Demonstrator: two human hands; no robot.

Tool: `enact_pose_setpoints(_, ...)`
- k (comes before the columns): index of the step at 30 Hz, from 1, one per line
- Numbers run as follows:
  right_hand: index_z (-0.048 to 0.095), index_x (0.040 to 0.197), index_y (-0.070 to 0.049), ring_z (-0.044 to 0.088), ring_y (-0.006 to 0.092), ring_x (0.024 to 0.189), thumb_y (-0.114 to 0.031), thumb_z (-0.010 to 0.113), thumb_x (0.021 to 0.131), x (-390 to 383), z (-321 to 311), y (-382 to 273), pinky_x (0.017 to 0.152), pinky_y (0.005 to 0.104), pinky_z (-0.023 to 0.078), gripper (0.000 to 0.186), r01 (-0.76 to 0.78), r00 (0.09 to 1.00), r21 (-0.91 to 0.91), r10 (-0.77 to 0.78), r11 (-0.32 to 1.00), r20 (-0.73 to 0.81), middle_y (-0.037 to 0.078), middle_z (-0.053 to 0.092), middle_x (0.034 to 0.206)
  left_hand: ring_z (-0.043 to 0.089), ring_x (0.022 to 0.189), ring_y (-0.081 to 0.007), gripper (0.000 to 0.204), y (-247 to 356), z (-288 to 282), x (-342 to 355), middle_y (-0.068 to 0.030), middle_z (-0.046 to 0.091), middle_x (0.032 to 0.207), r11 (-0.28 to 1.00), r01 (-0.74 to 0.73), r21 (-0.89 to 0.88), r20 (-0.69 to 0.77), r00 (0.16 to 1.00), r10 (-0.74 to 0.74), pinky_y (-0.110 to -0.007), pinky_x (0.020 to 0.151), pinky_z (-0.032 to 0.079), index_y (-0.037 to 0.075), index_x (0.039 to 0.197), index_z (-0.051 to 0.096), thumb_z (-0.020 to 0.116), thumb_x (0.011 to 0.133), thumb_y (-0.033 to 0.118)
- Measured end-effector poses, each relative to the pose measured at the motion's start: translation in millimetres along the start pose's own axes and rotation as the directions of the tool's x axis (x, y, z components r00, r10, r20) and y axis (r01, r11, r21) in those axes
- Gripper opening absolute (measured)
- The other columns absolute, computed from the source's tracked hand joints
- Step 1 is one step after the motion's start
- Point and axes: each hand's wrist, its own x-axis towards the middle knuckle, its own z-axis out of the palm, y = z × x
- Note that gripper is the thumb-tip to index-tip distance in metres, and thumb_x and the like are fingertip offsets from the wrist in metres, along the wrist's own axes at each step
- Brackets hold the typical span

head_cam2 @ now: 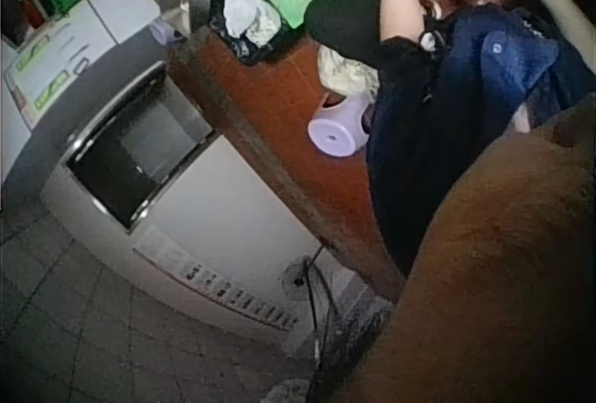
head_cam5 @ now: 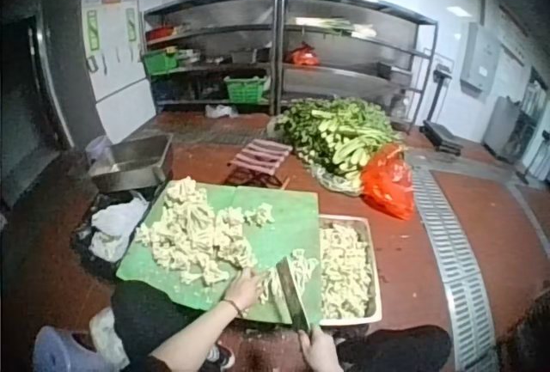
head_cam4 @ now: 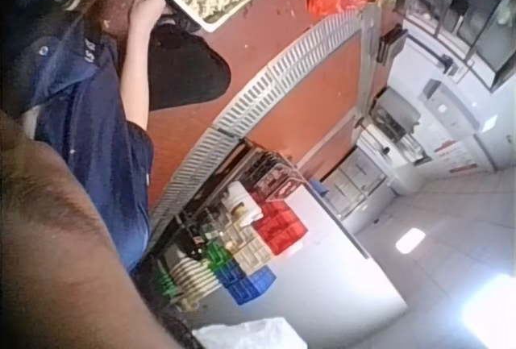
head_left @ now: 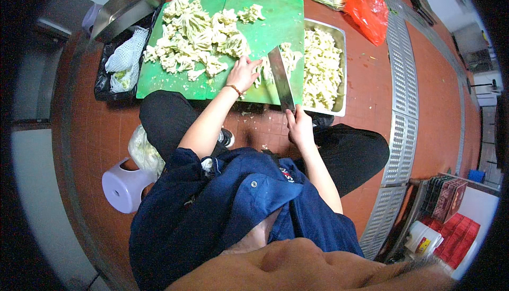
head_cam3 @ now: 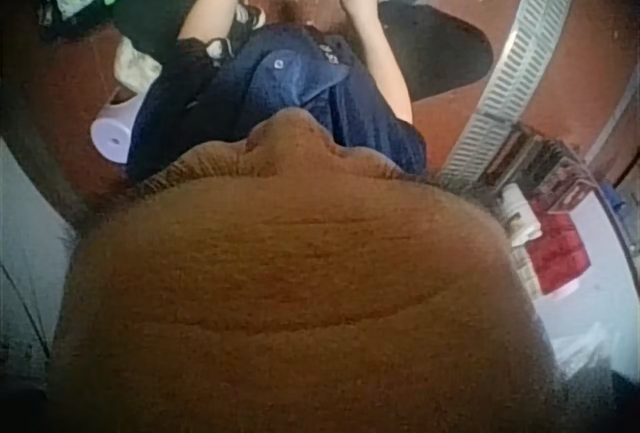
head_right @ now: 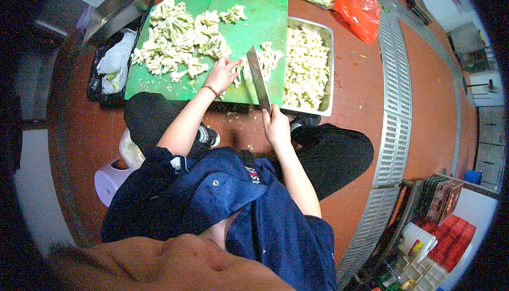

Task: The person breaks cauliflower into florets by hand, chops them with a cleaver on a green cutting board, and places the pieces into a metal tray while sitting on the floor.

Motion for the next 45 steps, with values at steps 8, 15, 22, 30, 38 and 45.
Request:
enact_pose_setpoints(8,0.051,0.102,-0.003,0.067,0.0464,0.074,-0.03,0.058,0.098,-26,11,-9,0.065,0.0556,0.054,0.028,0.107,0.992,-0.298,-0.083,0.949,0.094,0.027,0.067,0.078,0.068,0.083,-0.0246,0.035,-11,-1,-2,-0.0133,0.063,0.103,0.941,0.252,-0.226,0.023,0.967,-0.254,-0.038,0.079,0.056,0.003,0.11,0.062,0.076,0.08,0.016)
enact_pose_setpoints(15,0.053,0.108,-0.001,0.066,0.0493,0.081,-0.027,0.057,0.098,-6,22,7,0.072,0.0581,0.052,0.029,0.011,0.989,-0.078,0.001,0.997,0.151,0.03,0.066,0.08,0.065,0.076,-0.0198,0.037,-23,0,-5,-0.0116,0.065,0.104,0.951,0.252,-0.178,0.048,0.968,-0.247,-0.034,0.075,0.056,0.004,0.111,0.062,0.077,0.08,0.016)
enact_pose_setpoints(22,0.052,0.103,-0.004,0.067,0.0482,0.081,-0.031,0.056,0.099,-16,9,-15,0.071,0.0583,0.052,0.027,0.075,0.989,-0.189,-0.049,0.979,0.138,0.028,0.067,0.08,0.067,0.076,-0.019,0.031,-24,-3,-11,-0.0082,0.068,0.086,0.937,0.266,-0.226,0.014,0.963,-0.27,-0.033,0.072,0.056,0.006,0.104,0.064,0.079,0.077,0.011)
enact_pose_setpoints(30,0.053,0.104,-0.004,0.068,0.0463,0.08,-0.029,0.057,0.098,-14,13,-31,0.071,0.0567,0.054,0.026,0.123,0.979,-0.322,-0.062,0.939,0.193,0.026,0.069,0.082,0.068,0.072,-0.0252,0.026,-34,6,-18,-0.0101,0.066,0.077,0.955,0.267,-0.129,-0.029,0.962,-0.273,-0.037,0.069,0.055,0.004,0.096,0.059,0.076,0.076,0.008)
enact_pose_setpoints(38,0.055,0.102,-0.002,0.068,0.0468,0.082,-0.028,0.056,0.098,21,38,-15,0.075,0.057,0.054,0.027,0.121,0.987,-0.278,-0.084,0.953,0.139,0.028,0.069,0.084,0.068,0.076,-0.0226,0.034,-19,-6,-14,-0.009,0.068,0.083,0.94,0.301,-0.163,0.068,0.953,-0.294,-0.036,0.074,0.056,0.005,0.106,0.061,0.078,0.078,0.014)
enact_pose_setpoints(45,0.053,0.101,-0.004,0.066,0.0484,0.079,-0.031,0.057,0.098,-7,12,-19,0.071,0.058,0.052,0.028,0.155,0.983,-0.171,-0.134,0.973,0.125,0.029,0.067,0.079,0.066,0.096,-0.0245,0.048,-36,-57,-23,-0.0123,0.066,0.115,0.983,0.185,-0.012,0.206,0.962,-0.178,-0.036,0.088,0.056,0.01,0.124,0.061,0.075,0.079,0.013)
